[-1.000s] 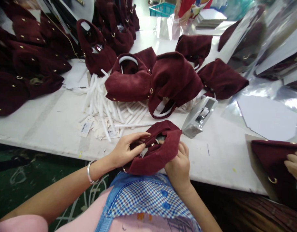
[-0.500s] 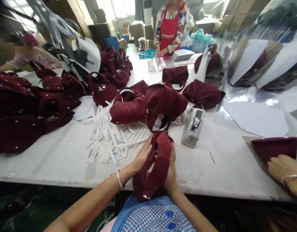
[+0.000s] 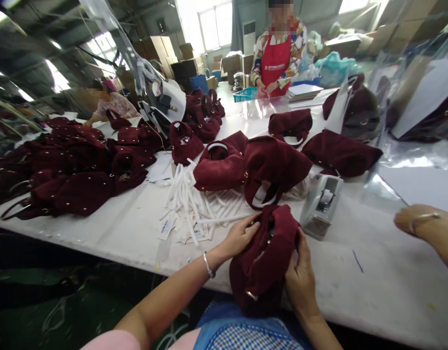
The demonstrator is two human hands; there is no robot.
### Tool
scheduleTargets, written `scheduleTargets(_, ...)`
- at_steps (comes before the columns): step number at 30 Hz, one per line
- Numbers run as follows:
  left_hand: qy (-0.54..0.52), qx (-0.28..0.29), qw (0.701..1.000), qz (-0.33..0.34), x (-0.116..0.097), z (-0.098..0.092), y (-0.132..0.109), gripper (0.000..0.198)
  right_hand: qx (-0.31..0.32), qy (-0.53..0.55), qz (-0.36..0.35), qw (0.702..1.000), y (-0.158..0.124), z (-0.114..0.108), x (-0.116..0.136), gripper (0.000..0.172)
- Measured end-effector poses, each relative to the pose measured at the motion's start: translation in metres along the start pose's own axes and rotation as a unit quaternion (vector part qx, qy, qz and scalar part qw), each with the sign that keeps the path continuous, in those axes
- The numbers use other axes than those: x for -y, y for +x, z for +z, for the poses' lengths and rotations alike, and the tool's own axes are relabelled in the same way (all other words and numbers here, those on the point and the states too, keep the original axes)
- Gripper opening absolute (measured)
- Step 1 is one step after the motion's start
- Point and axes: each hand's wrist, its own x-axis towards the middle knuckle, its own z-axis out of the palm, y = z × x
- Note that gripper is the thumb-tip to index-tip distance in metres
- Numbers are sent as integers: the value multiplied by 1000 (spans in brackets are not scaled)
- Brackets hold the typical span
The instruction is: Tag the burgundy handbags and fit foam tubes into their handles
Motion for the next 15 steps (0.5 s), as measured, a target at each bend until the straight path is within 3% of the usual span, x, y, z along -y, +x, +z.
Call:
scheduleTargets(3,129,-49,989,-47,16,-33,-10,37,30,-8,125,992,-7,-19,5,63)
scheduleTargets(5,158,-60,983,-72,27,-52,-17,35,43,-12,148,988,-12,-30,6,62)
scheduleTargets(10,173,-72,977,-107,29,-83,-31,24,9,-55,113,992,-22,-59,12,55)
scheduleTargets(13,149,-90,977,-120,8,-106,-43,28,-29,-91,81,992,-23,-77,24,53)
scheduleTargets(15,117,-71,983,-124,-11,-124,-54,30,-46,-109,36,992,-21,-85,34,50)
